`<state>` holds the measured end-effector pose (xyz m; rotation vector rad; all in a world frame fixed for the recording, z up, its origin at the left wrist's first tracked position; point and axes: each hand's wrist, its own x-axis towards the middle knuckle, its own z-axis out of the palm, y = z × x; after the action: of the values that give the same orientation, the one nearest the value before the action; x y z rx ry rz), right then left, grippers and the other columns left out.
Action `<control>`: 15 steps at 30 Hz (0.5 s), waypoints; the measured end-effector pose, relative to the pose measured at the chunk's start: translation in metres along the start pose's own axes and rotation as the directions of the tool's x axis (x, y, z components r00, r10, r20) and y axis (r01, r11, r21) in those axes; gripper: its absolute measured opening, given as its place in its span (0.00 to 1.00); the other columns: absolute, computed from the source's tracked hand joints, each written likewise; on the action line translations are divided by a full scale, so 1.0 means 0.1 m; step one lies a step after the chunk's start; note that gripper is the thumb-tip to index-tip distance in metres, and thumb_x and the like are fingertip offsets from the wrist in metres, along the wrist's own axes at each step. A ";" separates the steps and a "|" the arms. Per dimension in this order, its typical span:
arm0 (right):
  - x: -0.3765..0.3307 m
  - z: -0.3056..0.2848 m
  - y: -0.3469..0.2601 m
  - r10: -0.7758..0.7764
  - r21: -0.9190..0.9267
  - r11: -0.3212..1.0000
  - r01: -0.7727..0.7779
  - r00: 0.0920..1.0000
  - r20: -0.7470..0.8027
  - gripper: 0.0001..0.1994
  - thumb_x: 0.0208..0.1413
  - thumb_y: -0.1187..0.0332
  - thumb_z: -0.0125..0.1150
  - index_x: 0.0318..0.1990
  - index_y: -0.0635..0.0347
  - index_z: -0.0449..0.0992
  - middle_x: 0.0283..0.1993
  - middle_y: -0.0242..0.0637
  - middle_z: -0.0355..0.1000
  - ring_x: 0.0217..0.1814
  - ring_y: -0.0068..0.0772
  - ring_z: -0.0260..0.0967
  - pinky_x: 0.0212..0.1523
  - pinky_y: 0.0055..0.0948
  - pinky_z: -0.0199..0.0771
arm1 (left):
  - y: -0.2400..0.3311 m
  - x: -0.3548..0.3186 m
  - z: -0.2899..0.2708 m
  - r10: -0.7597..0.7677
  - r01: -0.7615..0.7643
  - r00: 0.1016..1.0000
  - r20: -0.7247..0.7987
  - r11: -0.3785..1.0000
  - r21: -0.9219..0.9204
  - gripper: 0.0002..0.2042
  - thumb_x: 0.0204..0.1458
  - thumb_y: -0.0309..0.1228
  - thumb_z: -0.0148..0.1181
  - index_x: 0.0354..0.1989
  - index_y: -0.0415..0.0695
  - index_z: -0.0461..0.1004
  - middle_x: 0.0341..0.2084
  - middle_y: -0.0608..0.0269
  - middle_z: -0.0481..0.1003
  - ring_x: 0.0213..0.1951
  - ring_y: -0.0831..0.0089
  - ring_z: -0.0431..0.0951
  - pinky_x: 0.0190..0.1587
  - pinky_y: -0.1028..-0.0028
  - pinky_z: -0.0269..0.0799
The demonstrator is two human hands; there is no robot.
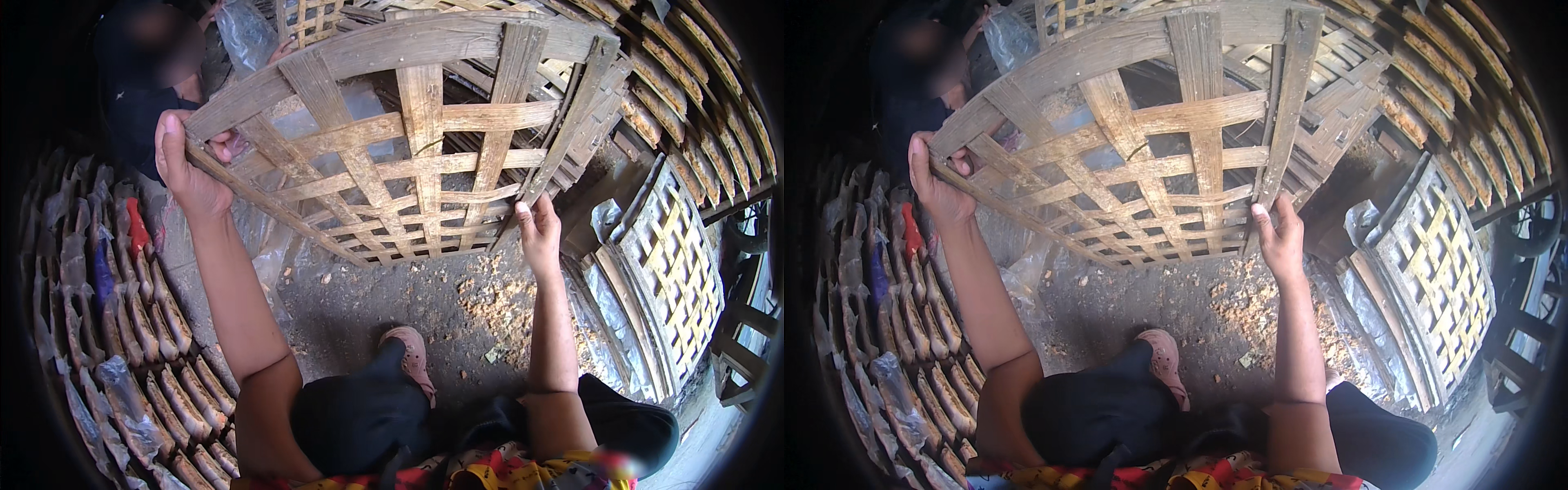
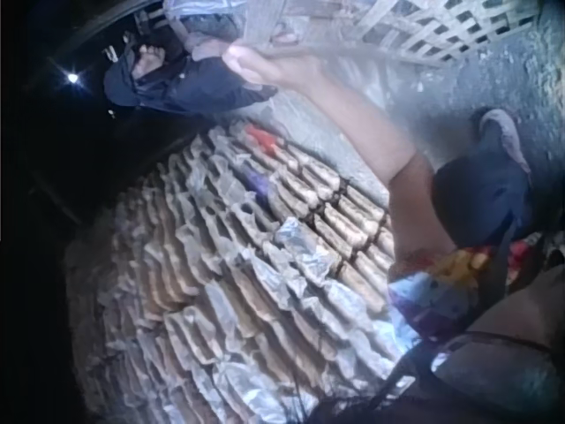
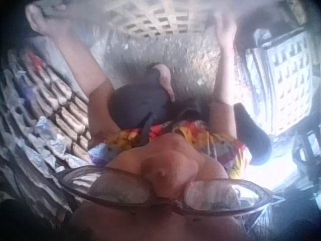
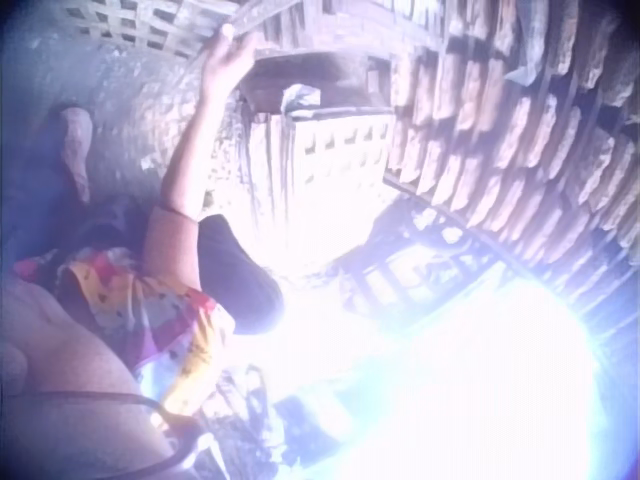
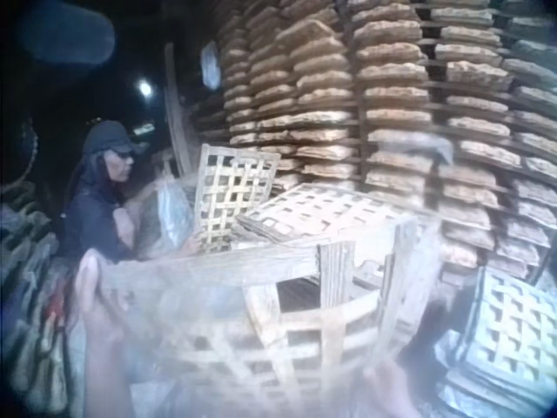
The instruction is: The person sits on the ground and repeatedly picks up rectangular woven trays, places clear plastic sheets on them, and stacks them. The person handles trays one at a time and adjusts the plastic sheets before stacking.
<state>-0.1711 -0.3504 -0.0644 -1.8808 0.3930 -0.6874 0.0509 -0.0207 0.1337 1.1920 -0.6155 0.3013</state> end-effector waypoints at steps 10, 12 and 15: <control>-0.04 0.20 0.44 0.111 0.110 0.988 -0.106 0.993 -0.040 0.11 0.59 0.63 0.62 0.42 0.61 0.72 0.34 0.31 0.74 0.36 0.20 0.67 0.40 0.24 0.69 | -0.02 0.10 -0.04 -0.023 0.022 0.998 0.062 1.000 0.011 0.13 0.63 0.38 0.45 0.31 0.43 0.68 0.20 0.55 0.74 0.18 0.76 0.71 0.22 0.80 0.67; -0.15 0.29 0.52 0.082 0.201 0.977 -0.067 0.994 -0.069 0.11 0.61 0.64 0.60 0.42 0.61 0.71 0.33 0.29 0.72 0.35 0.19 0.66 0.38 0.22 0.67 | -0.04 0.11 -0.08 -0.031 0.035 0.997 0.077 0.998 -0.044 0.11 0.61 0.37 0.48 0.32 0.42 0.69 0.19 0.53 0.75 0.16 0.75 0.72 0.20 0.80 0.68; -0.25 0.32 0.39 0.115 0.233 0.968 -0.094 0.990 -0.078 0.08 0.63 0.67 0.55 0.42 0.63 0.70 0.32 0.29 0.71 0.34 0.17 0.65 0.37 0.20 0.66 | 0.00 0.03 -0.11 -0.052 0.056 0.997 0.058 0.996 -0.070 0.10 0.59 0.35 0.50 0.32 0.41 0.70 0.18 0.52 0.76 0.15 0.75 0.73 0.19 0.80 0.69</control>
<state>-0.1693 -0.3290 -0.1161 -1.6035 0.4488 -0.7176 0.0565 -0.0104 0.1332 1.1488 -0.6370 0.1989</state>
